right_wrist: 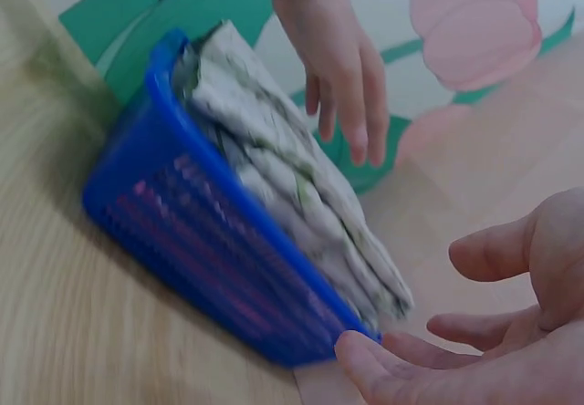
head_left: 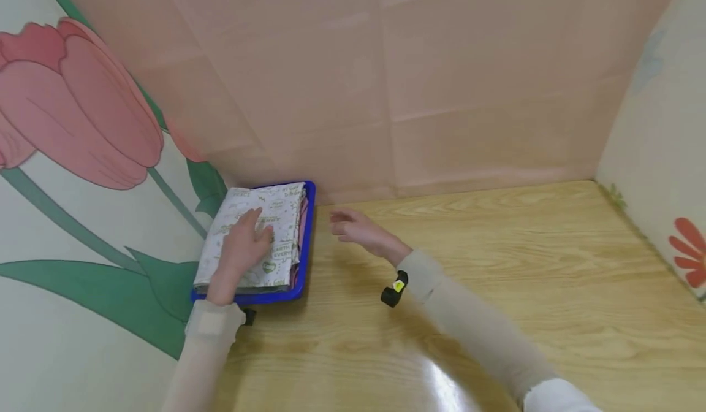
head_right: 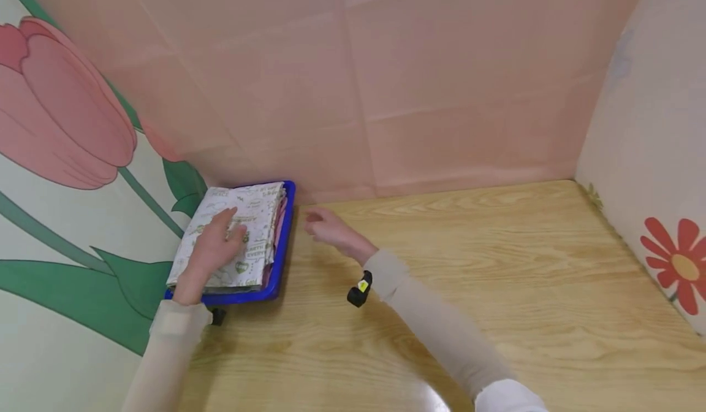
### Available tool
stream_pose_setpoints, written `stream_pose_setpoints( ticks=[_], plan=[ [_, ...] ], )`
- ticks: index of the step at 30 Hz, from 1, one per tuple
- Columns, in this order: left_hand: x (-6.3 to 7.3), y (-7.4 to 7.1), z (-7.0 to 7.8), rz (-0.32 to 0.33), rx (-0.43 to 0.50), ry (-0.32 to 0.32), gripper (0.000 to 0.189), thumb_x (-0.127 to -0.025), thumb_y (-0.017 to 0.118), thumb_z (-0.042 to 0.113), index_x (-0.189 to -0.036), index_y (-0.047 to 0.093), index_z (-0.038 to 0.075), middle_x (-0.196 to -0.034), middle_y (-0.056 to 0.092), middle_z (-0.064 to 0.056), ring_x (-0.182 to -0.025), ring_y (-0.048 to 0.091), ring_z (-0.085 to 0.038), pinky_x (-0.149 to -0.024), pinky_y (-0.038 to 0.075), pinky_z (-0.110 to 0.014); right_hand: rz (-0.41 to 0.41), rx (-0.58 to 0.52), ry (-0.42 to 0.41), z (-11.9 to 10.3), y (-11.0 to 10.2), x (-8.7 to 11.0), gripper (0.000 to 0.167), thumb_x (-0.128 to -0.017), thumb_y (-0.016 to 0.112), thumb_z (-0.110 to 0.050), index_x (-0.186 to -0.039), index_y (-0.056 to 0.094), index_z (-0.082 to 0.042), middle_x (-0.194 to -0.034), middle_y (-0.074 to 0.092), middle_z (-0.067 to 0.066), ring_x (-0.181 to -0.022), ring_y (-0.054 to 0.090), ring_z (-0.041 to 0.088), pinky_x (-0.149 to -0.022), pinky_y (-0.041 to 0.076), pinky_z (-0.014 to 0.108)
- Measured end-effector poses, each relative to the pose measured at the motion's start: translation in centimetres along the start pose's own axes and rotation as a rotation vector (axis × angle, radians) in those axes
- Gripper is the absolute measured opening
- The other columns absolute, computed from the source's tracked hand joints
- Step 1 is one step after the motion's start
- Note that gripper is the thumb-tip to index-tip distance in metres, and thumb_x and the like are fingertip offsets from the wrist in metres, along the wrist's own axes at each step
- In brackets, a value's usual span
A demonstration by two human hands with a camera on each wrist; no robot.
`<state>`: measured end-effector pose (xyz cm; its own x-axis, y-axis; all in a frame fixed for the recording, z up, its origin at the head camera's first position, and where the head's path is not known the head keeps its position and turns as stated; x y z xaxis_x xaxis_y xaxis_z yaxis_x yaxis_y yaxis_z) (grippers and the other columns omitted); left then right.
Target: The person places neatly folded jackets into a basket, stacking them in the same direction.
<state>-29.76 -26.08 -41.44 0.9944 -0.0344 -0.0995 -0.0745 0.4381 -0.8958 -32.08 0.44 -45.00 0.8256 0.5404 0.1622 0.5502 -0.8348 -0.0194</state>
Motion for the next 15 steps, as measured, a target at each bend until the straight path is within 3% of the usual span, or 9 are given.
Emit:
stream_pose_setpoints(
  ticks=[8, 15],
  plan=[
    [0.0, 1.0, 3.1, 0.034, 0.015, 0.084, 0.063, -0.111, 0.050, 0.035, -0.163, 0.039, 0.001, -0.168, 0.036, -0.028, -0.153, 0.037, -0.049, -0.121, 0.032, -0.071, -0.021, -0.021, -0.002, 0.2, -4.8, 3.6, 0.056, -0.113, 0.048, -0.019, -0.166, 0.032, -0.006, -0.167, 0.041, 0.018, -0.148, 0.049, 0.040, -0.124, 0.040, 0.052],
    [-0.2, 1.8, 5.6, 0.054, -0.011, 0.124, 0.061, -0.110, 0.052, 0.032, -0.163, 0.041, 0.003, -0.167, 0.039, -0.026, -0.152, 0.039, -0.049, -0.120, 0.033, -0.072, 0.042, 0.119, -0.049, -0.1, -8.9, 6.8, 0.059, -0.113, 0.050, -0.021, -0.167, 0.030, -0.005, -0.168, 0.038, 0.021, -0.152, 0.042, 0.041, -0.126, 0.036, 0.058]
  ],
)
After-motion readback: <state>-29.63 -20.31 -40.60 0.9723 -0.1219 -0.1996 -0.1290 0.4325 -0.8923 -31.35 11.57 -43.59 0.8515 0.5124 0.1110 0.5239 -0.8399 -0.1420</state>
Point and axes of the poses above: each hand's wrist, its own x-axis away from the middle knuckle, its own y-axis out of the palm, z = x × y, the point moved 6 cm from there along -x, towards the middle knuckle
